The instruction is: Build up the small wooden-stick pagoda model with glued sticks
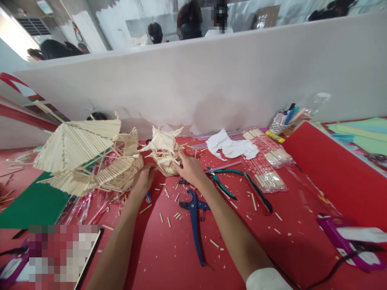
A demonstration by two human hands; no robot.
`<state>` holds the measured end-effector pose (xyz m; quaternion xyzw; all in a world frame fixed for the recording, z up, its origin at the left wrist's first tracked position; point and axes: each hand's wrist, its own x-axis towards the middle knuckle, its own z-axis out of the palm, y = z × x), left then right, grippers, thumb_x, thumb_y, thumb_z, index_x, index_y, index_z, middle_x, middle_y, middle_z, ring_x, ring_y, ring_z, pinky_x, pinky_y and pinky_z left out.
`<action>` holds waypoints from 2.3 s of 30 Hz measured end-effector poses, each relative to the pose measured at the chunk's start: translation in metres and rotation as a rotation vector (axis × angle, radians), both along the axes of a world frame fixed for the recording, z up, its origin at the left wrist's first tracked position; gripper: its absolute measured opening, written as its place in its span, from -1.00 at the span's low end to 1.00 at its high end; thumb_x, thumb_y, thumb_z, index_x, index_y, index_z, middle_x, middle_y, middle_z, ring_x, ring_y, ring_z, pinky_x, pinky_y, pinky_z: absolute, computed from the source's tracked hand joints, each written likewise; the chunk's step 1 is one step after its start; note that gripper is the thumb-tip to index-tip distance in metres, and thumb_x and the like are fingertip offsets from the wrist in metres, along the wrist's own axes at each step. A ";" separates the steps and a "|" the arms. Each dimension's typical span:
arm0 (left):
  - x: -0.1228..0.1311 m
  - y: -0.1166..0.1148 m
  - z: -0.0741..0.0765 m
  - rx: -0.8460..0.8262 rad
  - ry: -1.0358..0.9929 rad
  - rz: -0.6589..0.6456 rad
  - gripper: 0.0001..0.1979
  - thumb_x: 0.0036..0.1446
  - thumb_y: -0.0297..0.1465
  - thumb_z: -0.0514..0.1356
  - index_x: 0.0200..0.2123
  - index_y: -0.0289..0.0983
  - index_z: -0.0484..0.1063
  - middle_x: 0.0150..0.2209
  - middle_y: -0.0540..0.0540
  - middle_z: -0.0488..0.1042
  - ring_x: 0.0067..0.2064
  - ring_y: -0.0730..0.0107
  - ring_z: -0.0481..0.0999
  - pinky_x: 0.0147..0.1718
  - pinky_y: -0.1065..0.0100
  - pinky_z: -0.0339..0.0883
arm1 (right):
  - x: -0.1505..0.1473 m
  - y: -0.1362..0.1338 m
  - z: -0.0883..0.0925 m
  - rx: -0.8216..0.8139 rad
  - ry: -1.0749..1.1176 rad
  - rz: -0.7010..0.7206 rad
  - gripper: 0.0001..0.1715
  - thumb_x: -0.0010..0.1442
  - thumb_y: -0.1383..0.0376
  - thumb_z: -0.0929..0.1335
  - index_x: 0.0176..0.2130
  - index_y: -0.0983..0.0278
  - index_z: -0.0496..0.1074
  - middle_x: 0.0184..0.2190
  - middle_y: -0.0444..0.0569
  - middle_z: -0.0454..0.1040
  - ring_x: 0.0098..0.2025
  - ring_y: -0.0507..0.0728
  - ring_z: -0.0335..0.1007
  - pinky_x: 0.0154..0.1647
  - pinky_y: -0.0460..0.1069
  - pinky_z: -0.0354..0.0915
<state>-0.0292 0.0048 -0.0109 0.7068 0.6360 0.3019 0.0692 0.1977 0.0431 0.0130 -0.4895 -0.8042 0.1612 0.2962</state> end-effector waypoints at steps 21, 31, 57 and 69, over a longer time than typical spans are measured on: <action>0.012 -0.006 0.017 -0.266 0.188 0.020 -0.79 0.26 -0.39 0.12 -0.12 -0.19 0.54 -0.08 -0.14 0.58 -0.09 0.28 0.54 -0.11 0.38 0.28 | 0.001 0.005 -0.010 -0.017 0.231 0.085 -0.54 0.22 0.27 0.40 0.09 0.17 0.30 -0.18 0.02 0.59 -0.18 0.23 0.55 -0.18 0.08 0.40; 0.016 -0.009 0.018 -0.283 0.231 -0.034 -0.75 0.27 -0.40 0.10 -0.04 -0.22 0.50 -0.08 -0.17 0.59 -0.12 0.25 0.57 -0.18 0.38 0.29 | 0.004 0.008 -0.011 0.002 0.202 0.046 -0.54 0.19 0.30 0.43 0.07 0.19 0.32 -0.20 0.02 0.61 -0.15 0.25 0.56 -0.14 0.10 0.41; 0.022 -0.009 0.014 -0.362 0.283 -0.031 -0.49 0.14 -0.63 0.05 0.12 -0.18 0.42 -0.03 -0.19 0.58 -0.05 0.21 0.58 -0.09 0.33 0.34 | 0.024 0.017 -0.002 -0.025 0.287 0.017 -0.54 0.21 0.30 0.38 0.10 0.18 0.32 -0.11 0.03 0.57 -0.15 0.20 0.52 -0.12 0.07 0.40; 0.023 -0.006 0.014 -0.331 0.223 0.009 -0.75 0.27 -0.24 0.14 -0.10 -0.20 0.53 -0.24 -0.16 0.62 -0.20 0.24 0.59 -0.20 0.37 0.29 | 0.035 0.020 0.002 -0.059 0.310 0.073 -0.62 0.18 0.36 0.36 0.01 0.22 0.30 -0.23 -0.04 0.57 -0.28 0.13 0.50 -0.20 0.03 0.36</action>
